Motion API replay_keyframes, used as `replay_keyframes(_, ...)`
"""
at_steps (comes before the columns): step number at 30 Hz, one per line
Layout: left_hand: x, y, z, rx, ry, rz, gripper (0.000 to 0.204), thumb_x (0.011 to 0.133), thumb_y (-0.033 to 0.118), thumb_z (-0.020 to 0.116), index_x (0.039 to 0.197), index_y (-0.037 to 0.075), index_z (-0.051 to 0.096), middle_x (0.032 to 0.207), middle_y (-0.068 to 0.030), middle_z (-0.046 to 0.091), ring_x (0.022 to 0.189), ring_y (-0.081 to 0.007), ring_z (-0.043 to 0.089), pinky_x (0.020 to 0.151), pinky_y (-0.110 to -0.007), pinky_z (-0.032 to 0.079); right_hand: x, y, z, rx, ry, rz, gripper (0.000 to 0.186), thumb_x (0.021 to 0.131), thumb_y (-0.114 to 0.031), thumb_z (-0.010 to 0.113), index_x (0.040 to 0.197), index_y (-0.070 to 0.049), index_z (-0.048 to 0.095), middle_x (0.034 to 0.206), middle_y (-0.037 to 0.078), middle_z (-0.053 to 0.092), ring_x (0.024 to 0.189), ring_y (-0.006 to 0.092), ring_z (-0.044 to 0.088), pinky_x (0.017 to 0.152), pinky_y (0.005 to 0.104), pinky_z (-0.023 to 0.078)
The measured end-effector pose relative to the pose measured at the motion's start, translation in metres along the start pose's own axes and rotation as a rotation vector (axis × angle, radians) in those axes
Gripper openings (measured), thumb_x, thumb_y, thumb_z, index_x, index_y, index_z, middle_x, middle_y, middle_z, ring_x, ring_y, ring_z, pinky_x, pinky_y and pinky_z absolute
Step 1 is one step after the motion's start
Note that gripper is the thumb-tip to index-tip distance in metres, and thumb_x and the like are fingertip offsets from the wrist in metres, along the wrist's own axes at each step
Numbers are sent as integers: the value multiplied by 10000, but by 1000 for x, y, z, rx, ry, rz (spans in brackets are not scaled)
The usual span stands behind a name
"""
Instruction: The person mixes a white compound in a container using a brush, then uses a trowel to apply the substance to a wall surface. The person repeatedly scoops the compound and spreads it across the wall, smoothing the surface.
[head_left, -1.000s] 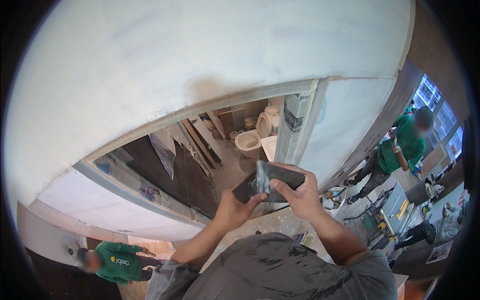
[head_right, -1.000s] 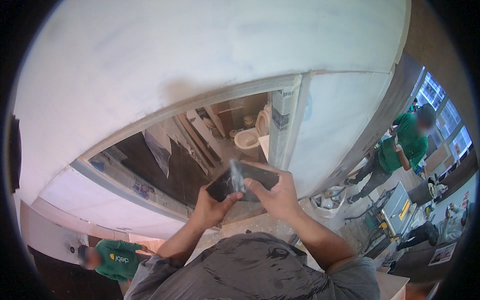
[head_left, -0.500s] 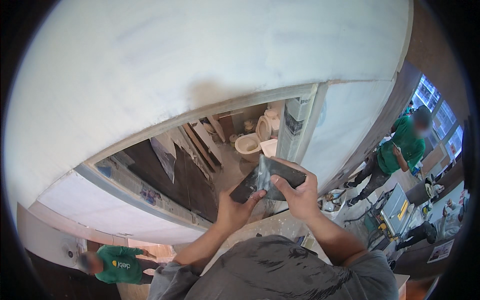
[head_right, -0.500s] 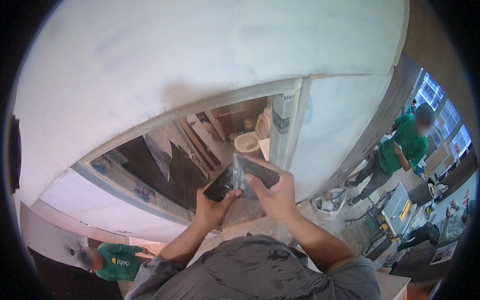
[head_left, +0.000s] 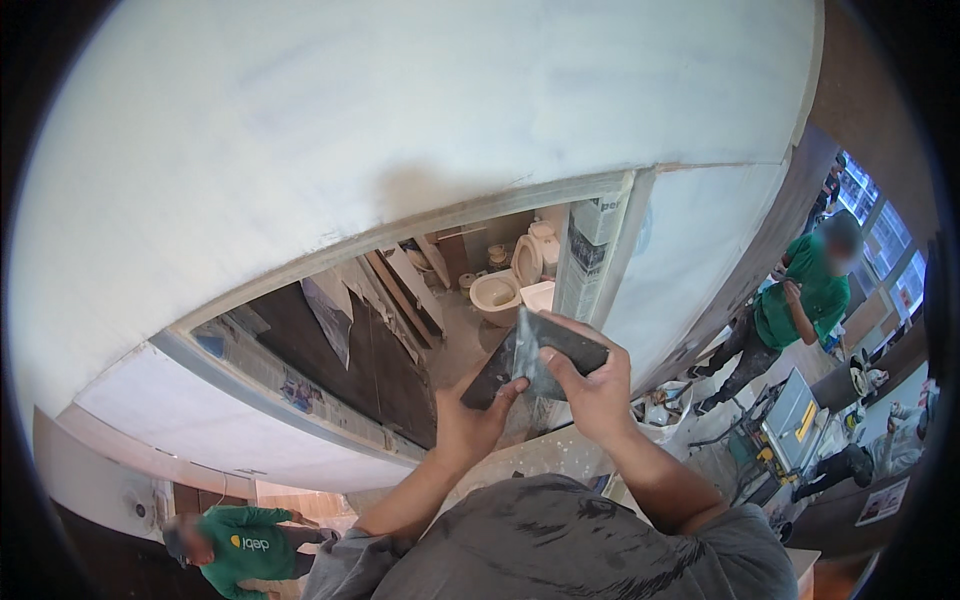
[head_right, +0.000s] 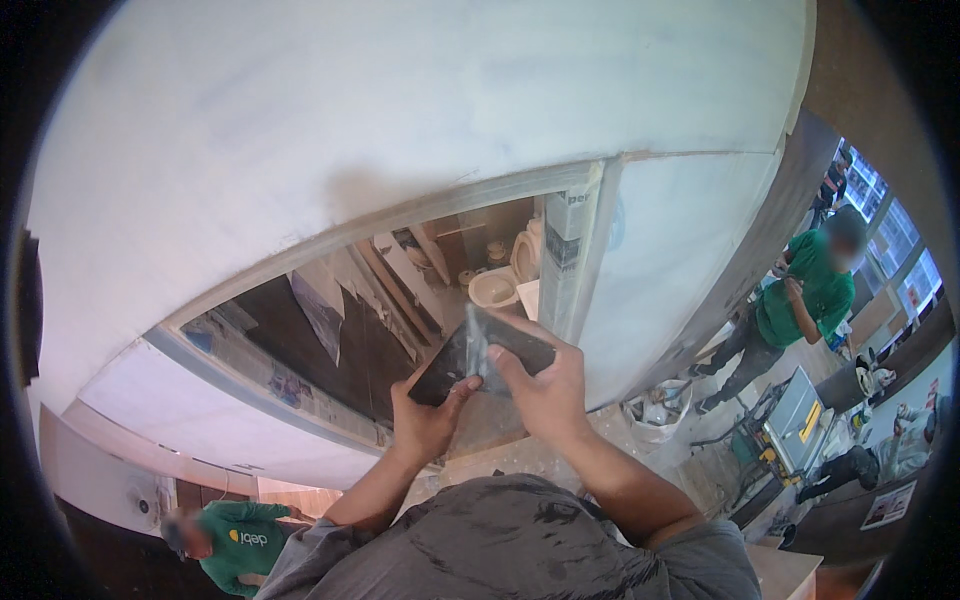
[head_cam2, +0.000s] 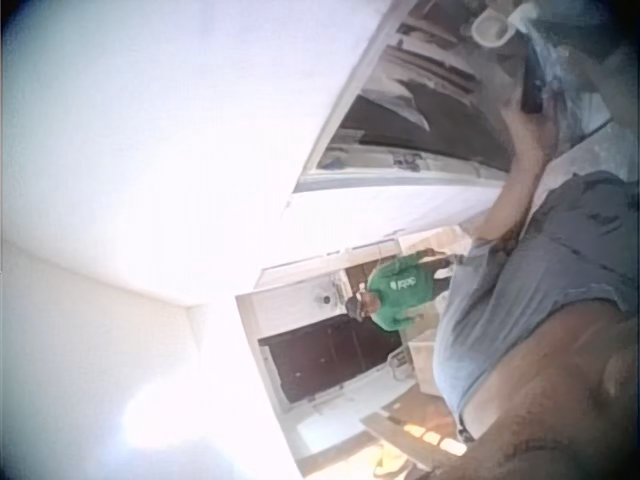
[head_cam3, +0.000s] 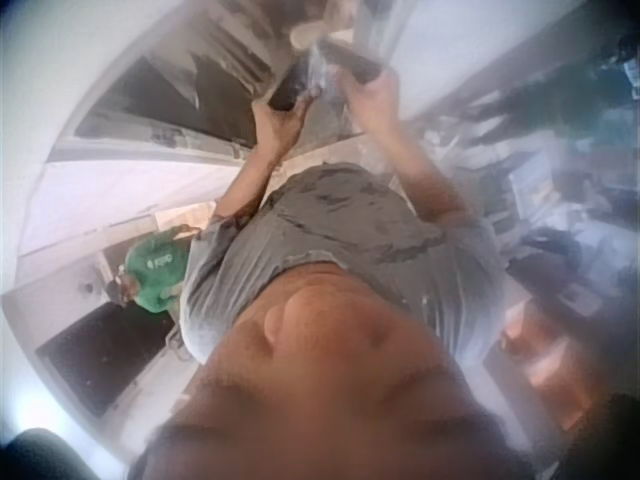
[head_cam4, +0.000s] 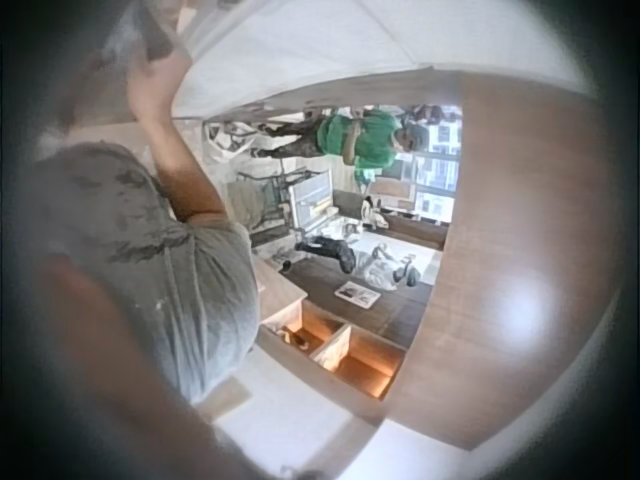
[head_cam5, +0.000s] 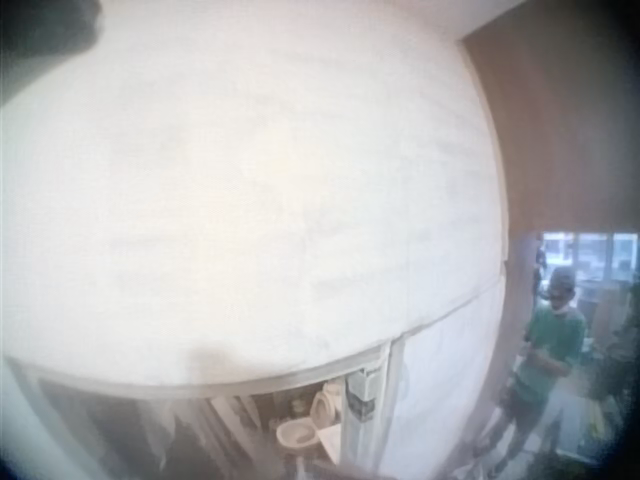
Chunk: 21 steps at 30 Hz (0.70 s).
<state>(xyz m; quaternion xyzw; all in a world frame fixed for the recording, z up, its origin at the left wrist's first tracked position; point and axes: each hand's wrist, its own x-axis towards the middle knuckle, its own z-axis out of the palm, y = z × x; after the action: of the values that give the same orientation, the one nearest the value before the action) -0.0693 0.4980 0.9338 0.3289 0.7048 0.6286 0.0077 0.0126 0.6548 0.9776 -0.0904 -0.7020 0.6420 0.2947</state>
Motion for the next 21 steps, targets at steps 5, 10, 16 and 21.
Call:
replay_keyframes(5,7,9,-9,81,-107,-17,383,900,113,815,1237,-28,698,931,-142,780,821,-84,655,780,-304,550,2,1,-5,-36,-101,-37,350,934,-10,687,1278,55,686,1222,147,740,1104,137,652,994,298,498)
replay_keyframes(10,1,1,-4,62,-5,7,397,879,104,828,1232,-22,699,915,-157,773,816,-92,670,774,-318,558,1,6,5,33,-34,-29,347,943,-12,688,1284,51,682,1182,99,740,1042,101,648,964,271,502)
replay_keyframes(16,13,-10,-19,110,-199,1,450,855,107,850,1256,-13,683,966,-167,776,867,-137,723,788,-330,566,6,2,-4,-106,-197,-60,345,928,-18,682,1267,41,697,1223,175,739,1122,170,671,1000,318,505)
replay_keyframes(21,6,-10,-7,15,-12,43,486,849,103,851,1280,-4,654,1029,-183,770,947,-184,749,819,-341,564,0,4,11,-16,-52,-11,352,916,-25,682,1264,23,706,1224,186,739,1137,192,677,1023,335,496)
